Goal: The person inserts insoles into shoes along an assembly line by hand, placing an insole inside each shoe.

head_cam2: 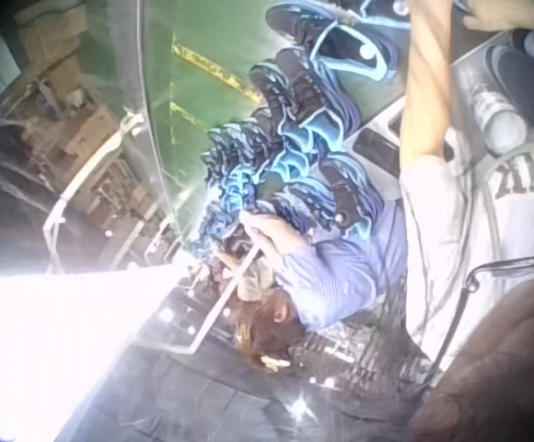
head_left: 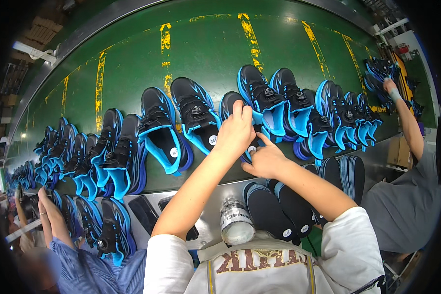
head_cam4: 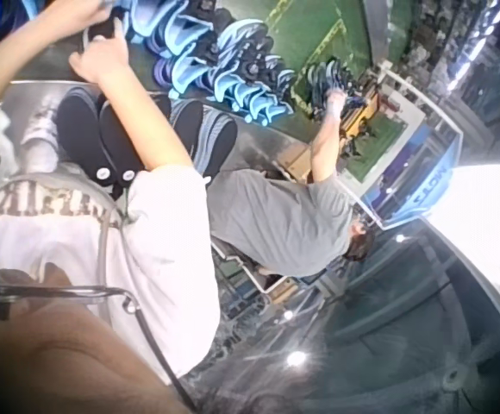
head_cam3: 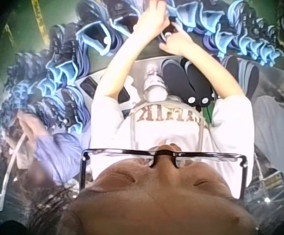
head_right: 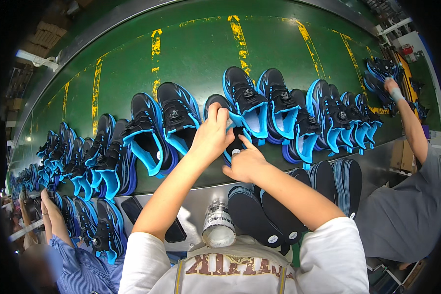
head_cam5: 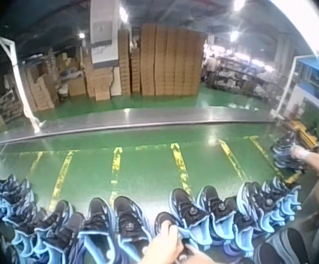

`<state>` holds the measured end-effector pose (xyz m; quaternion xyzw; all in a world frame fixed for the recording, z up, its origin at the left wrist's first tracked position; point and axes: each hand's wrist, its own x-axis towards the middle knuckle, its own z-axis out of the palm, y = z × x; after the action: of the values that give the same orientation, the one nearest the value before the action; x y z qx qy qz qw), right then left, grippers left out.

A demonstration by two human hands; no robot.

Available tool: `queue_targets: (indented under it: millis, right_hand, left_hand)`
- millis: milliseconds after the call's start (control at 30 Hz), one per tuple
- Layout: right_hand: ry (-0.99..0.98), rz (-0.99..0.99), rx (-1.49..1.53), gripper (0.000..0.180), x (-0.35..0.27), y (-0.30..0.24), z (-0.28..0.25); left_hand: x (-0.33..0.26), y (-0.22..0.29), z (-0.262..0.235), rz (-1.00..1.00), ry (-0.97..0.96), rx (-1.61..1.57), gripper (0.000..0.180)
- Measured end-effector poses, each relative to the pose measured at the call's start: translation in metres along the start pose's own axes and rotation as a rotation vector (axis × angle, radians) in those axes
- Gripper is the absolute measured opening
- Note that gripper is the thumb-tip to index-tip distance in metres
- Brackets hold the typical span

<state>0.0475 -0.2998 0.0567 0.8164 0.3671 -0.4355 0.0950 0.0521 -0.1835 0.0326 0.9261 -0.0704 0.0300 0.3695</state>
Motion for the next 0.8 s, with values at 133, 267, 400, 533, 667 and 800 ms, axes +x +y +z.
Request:
queue_targets:
  millis: [133, 267, 400, 533, 667, 800]
  right_hand:
    - [1.019, -0.201, 0.204, 0.013, -0.032, 0.009, 0.043]
    - [1.013, -0.167, 0.280, 0.015, -0.048, 0.011, 0.070]
    - [1.020, -0.133, 0.186, 0.015, -0.052, 0.007, 0.077]
    - [0.504, -0.074, 0.128, 0.024, -0.017, 0.005, 0.035]
    - [0.143, 0.039, 0.179, 0.033, -0.007, 0.000, 0.010]
    - [0.917, -0.201, 0.375, 0.049, -0.039, 0.007, 0.060]
  left_hand:
    - [0.003, -0.002, -0.005, 0.009, -0.046, 0.128, 0.045]
    - [-0.010, 0.014, -0.002, 0.110, -0.018, 0.151, 0.021]
    - [-0.018, 0.027, -0.007, 0.348, 0.010, 0.401, 0.016]
    - [0.001, 0.003, -0.005, 0.303, 0.017, 0.716, 0.019]
    - [-0.002, 0.009, 0.002, 0.359, -0.065, 1.173, 0.023]
    - [-0.014, 0.012, 0.012, 0.319, -0.156, 1.337, 0.024]
